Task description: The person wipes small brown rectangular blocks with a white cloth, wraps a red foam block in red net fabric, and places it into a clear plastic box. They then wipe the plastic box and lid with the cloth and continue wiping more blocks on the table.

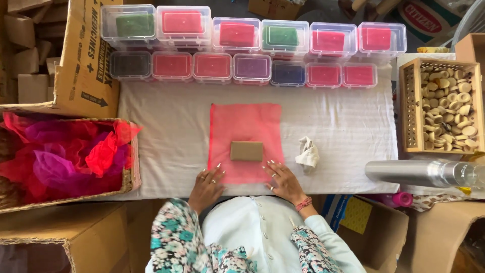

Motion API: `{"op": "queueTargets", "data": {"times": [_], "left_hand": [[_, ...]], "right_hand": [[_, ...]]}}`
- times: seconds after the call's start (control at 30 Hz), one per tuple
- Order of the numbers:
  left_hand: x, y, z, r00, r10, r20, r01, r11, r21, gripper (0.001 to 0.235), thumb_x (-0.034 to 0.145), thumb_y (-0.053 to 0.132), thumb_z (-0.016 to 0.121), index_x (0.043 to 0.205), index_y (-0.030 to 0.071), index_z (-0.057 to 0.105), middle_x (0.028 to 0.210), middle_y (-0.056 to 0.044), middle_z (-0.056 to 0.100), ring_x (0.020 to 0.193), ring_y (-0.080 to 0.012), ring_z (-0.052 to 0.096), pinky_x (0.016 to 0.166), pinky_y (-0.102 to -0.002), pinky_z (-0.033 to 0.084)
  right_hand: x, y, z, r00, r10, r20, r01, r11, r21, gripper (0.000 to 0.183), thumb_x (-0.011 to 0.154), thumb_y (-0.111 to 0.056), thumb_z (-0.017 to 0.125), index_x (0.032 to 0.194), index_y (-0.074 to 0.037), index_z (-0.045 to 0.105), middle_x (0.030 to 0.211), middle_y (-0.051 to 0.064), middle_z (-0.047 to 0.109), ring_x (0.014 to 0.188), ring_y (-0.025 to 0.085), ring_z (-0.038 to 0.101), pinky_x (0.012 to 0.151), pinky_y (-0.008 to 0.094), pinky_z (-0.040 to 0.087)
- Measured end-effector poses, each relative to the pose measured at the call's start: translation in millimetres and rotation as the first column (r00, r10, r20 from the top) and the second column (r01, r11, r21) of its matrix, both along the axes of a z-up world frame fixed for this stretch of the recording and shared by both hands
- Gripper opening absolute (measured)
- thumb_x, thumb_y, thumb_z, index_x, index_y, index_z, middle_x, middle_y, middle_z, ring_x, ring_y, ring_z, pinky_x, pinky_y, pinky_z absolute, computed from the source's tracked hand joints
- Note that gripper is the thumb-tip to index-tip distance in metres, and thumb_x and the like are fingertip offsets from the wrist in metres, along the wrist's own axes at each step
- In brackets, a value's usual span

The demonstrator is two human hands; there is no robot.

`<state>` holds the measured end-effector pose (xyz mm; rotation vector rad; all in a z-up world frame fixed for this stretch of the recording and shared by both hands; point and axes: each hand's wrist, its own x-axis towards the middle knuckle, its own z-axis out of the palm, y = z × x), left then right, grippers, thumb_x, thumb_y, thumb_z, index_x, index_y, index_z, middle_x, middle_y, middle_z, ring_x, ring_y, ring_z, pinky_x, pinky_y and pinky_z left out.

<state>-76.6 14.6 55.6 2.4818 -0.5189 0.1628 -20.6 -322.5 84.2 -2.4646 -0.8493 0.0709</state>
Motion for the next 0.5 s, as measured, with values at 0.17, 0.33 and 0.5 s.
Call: {"op": "queueTargets", "data": {"times": [0.17, 0.33, 0.5], "left_hand": [[2.0, 19.6, -57.3, 0.987, -0.031, 0.158, 0.021, 0.998, 0.061, 0.036, 0.088, 0.017, 0.069, 0.124, 0.015, 0.069, 0.135, -0.006, 0.063, 0.122, -0.0254, 0.056, 0.112, -0.045, 0.039], [11.6, 21.3, -8.7, 0.981, -0.083, 0.177, 0.060, 0.989, 0.133, 0.022, 0.086, 0.010, 0.066, 0.107, 0.010, 0.071, 0.122, -0.008, 0.069, 0.115, -0.0253, 0.061, 0.111, -0.047, 0.040], [7.3, 27.6, -0.4, 0.988, -0.055, 0.141, 0.059, 0.998, -0.022, 0.013, 0.087, 0.007, 0.069, 0.099, 0.011, 0.071, 0.114, -0.005, 0.071, 0.114, -0.0241, 0.062, 0.111, -0.047, 0.041]], "right_hand": [[-4.7, -11.9, -22.9, 0.992, 0.008, 0.129, -0.005, 1.000, -0.024, 0.036, 0.080, -0.012, 0.075, 0.116, -0.006, 0.071, 0.134, 0.014, 0.065, 0.127, 0.033, 0.059, 0.109, 0.044, 0.045], [-6.6, -19.4, -17.9, 0.990, -0.096, 0.100, 0.089, 0.993, 0.076, 0.018, 0.083, -0.006, 0.071, 0.100, -0.004, 0.073, 0.120, 0.013, 0.072, 0.116, 0.032, 0.067, 0.104, 0.042, 0.051], [-6.0, -32.8, -5.0, 0.979, -0.200, -0.043, 0.203, 0.975, 0.095, 0.014, 0.086, -0.007, 0.072, 0.099, -0.003, 0.073, 0.107, 0.013, 0.075, 0.102, 0.032, 0.071, 0.089, 0.040, 0.056]]}}
